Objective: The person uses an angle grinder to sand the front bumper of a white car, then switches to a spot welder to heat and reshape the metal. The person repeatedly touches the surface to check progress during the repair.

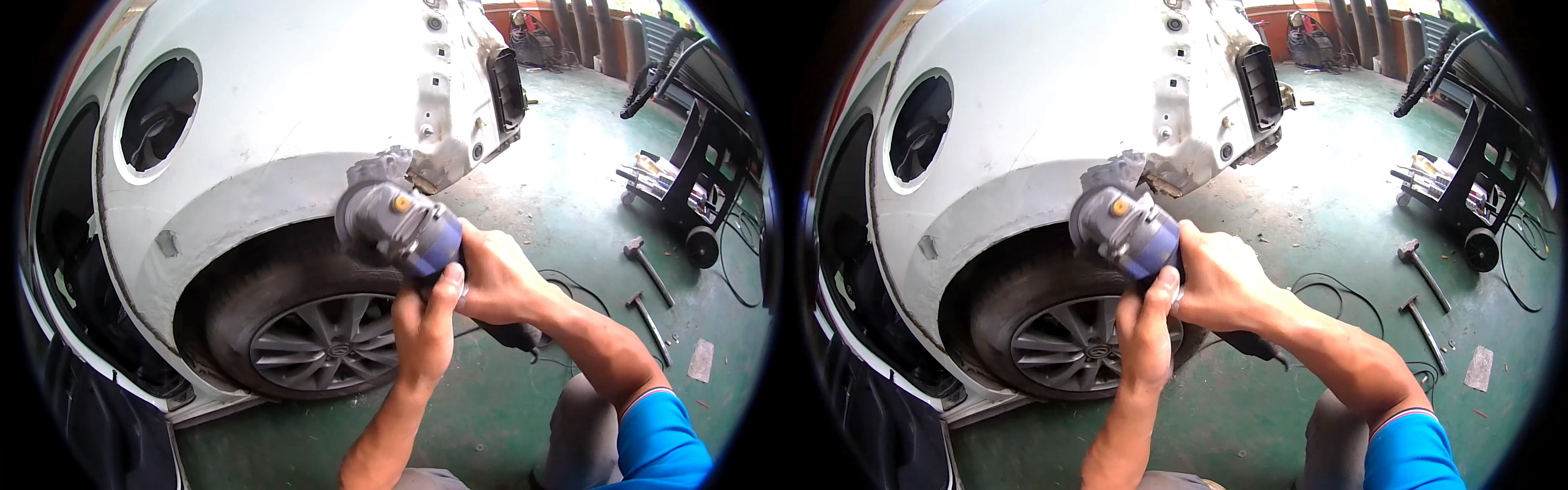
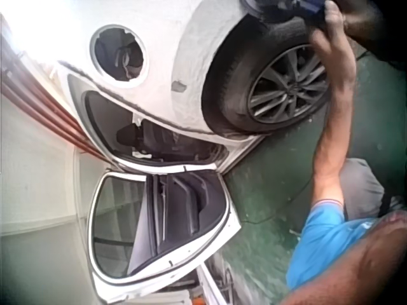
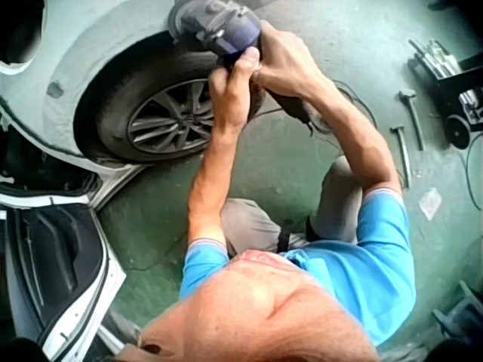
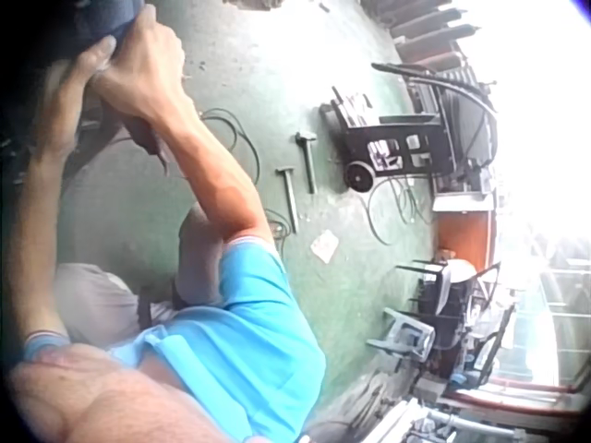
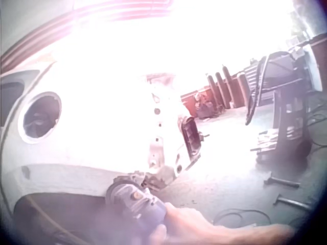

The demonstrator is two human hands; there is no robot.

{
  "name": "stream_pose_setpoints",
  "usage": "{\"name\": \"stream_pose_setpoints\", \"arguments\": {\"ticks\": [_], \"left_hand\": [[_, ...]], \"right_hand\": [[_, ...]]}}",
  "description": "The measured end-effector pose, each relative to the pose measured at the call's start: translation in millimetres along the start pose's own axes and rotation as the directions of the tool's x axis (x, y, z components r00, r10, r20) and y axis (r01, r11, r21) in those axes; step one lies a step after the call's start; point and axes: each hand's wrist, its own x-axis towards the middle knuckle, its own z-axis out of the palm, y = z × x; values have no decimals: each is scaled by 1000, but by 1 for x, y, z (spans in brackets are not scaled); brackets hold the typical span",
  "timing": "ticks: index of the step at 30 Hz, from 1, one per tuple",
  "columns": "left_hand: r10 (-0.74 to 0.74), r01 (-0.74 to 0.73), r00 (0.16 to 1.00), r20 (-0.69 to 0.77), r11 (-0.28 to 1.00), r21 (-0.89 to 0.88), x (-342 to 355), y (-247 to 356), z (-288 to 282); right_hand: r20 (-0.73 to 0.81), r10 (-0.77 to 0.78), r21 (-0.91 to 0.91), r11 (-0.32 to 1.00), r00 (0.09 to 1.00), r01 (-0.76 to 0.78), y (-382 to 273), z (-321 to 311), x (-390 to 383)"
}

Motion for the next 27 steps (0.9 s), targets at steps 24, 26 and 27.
{"name": "stream_pose_setpoints", "arguments": {"ticks": [24,26,27], "left_hand": [[92,-99,994,-62,988,-122,-4,-8,-9],[33,-36,999,-25,991,-127,1,-1,-13],[50,-50,999,-3,990,-129,4,0,-14]], "right_hand": [[45,2,-194,981,999,7,-18,8,-2],[13,-15,-207,978,1000,18,-22,5,4],[-2,-24,-213,977,1000,23,-24,3,7]]}}
